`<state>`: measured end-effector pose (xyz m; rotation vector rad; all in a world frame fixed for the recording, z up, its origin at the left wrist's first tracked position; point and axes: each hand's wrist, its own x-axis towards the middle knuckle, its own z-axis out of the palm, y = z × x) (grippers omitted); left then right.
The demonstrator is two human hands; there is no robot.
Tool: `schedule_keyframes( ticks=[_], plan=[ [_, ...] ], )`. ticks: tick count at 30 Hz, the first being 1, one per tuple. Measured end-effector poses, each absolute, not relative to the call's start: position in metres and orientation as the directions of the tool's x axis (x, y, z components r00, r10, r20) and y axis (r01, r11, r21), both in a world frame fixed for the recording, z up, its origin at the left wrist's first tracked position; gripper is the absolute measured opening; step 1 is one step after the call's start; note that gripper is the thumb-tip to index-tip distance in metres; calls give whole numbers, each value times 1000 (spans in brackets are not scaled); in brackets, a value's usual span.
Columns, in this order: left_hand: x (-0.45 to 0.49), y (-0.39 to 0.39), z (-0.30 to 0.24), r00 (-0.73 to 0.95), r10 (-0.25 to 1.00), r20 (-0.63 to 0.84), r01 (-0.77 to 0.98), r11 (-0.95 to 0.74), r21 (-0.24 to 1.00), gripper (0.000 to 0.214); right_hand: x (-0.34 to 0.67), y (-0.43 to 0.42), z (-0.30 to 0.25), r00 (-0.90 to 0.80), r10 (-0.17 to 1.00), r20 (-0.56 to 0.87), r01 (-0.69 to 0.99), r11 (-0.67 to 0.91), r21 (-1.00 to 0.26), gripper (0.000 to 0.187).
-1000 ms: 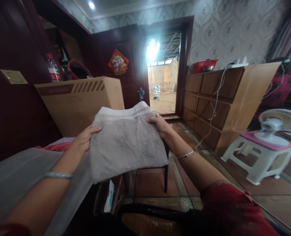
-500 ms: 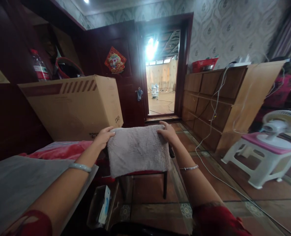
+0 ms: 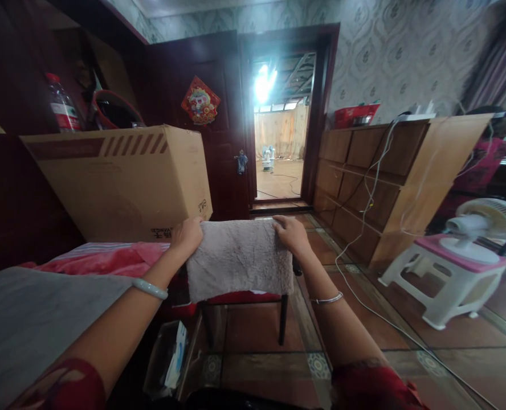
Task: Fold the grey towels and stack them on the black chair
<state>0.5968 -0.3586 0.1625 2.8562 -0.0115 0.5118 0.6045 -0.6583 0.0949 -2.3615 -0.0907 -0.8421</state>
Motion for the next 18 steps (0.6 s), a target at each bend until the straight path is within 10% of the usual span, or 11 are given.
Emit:
schedule_keyframes(
  ticks=[4,12,18],
  plan=[
    [589,-357,165,922,-52,385,-49,-999,-16,45,591,-649,98,739,-151,656,164,-905,-393,36],
    [571,-354,158,867,-219,448,-186,-976,-116,42,577,-627,112,737,100,668,280,-945,-167,35],
    [571,-350,129,743,-443,503,-383,-896,-224,96,574,-606,112,779,354,517,415,-910,-3,87]
  ],
)
